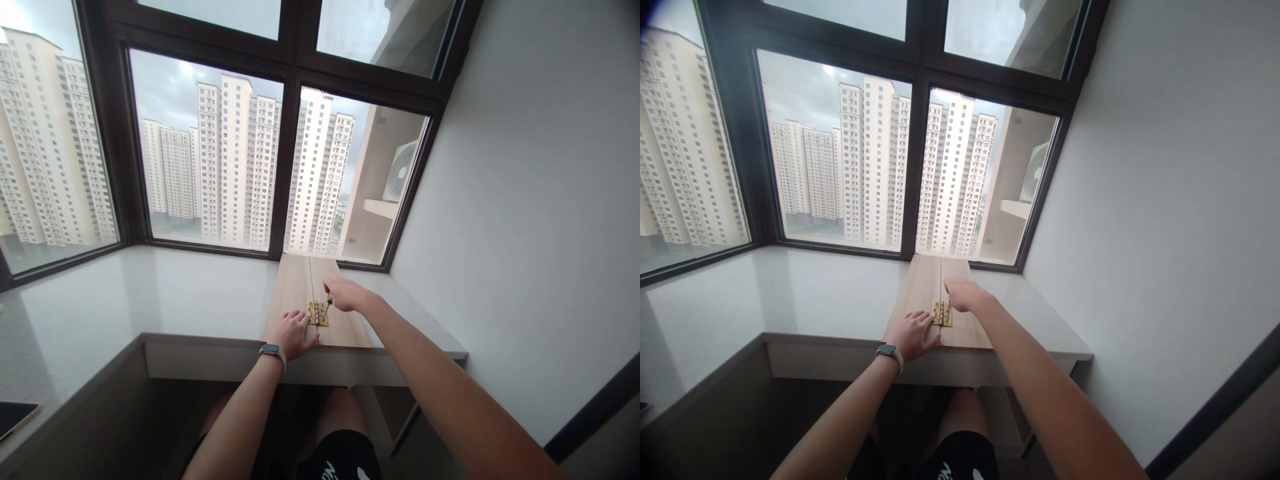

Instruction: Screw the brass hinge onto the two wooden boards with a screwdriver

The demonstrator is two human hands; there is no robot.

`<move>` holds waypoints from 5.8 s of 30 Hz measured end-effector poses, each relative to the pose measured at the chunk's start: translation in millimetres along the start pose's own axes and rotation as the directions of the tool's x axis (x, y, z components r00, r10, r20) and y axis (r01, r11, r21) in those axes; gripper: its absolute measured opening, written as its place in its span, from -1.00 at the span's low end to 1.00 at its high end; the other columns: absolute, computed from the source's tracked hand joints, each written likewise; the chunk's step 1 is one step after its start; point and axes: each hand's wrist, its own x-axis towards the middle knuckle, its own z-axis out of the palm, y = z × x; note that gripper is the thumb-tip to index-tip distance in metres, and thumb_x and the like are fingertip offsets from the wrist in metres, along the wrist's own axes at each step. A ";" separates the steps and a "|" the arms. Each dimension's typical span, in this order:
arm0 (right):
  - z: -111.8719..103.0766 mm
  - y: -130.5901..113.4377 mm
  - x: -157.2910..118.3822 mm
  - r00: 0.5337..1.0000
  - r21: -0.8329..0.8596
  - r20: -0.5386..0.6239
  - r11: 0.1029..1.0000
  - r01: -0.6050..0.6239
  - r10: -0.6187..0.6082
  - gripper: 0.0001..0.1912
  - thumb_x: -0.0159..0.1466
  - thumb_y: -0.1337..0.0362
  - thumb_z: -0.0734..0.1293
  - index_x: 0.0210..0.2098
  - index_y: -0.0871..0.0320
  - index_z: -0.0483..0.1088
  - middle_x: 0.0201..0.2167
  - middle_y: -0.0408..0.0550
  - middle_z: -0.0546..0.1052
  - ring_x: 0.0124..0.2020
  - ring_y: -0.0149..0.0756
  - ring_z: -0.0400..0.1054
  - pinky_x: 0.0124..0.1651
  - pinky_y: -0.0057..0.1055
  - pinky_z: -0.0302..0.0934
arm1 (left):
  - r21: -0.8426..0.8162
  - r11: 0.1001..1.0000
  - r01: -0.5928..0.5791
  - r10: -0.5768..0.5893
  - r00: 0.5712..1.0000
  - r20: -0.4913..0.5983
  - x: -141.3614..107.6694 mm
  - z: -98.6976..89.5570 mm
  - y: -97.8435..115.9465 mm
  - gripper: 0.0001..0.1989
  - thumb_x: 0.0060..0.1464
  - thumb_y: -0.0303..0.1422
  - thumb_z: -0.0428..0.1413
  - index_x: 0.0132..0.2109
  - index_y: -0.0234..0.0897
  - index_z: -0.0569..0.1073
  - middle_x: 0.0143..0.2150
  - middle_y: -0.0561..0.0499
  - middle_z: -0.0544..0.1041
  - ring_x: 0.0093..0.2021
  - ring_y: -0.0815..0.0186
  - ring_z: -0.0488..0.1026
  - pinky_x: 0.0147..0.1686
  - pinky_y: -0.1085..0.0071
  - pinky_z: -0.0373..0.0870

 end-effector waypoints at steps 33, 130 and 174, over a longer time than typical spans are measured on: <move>-11.8 -10.0 -1.5 0.997 -0.163 -0.021 0.984 -0.071 0.069 -0.79 0.37 0.24 0.26 -0.09 0.10 0.51 -0.04 0.11 0.59 -0.07 -0.12 0.48 -0.14 -0.32 0.27 | 0.011 1.000 0.017 -0.017 1.000 0.007 0.3 -2.0 2.9 -0.53 0.24 0.05 0.04 0.06 -0.21 0.48 0.02 -0.19 0.54 0.11 0.00 0.40 0.13 0.08 0.29; -2.3 -1.4 0.6 0.998 -0.029 -0.057 0.999 -0.018 0.016 -0.88 0.24 0.34 0.38 -0.20 0.09 0.43 -0.09 0.00 0.56 -0.11 -0.22 0.43 -0.26 -0.41 0.14 | 0.001 1.000 0.011 -0.011 1.000 0.008 0.4 -2.6 2.4 -0.54 0.25 0.03 0.04 0.05 -0.20 0.47 0.03 -0.19 0.53 0.13 0.00 0.39 0.16 0.07 0.27; 4.6 1.9 0.7 0.999 -0.037 -0.049 0.999 -0.007 0.005 -0.86 0.28 0.25 0.36 -0.16 0.09 0.39 -0.07 0.02 0.54 -0.13 -0.20 0.44 -0.25 -0.38 0.18 | 0.128 0.990 -0.054 0.054 0.999 0.000 -1.7 1.6 3.4 -0.57 0.31 -0.07 -0.01 0.05 -0.32 0.47 0.02 -0.26 0.51 0.09 0.02 0.40 0.11 0.07 0.29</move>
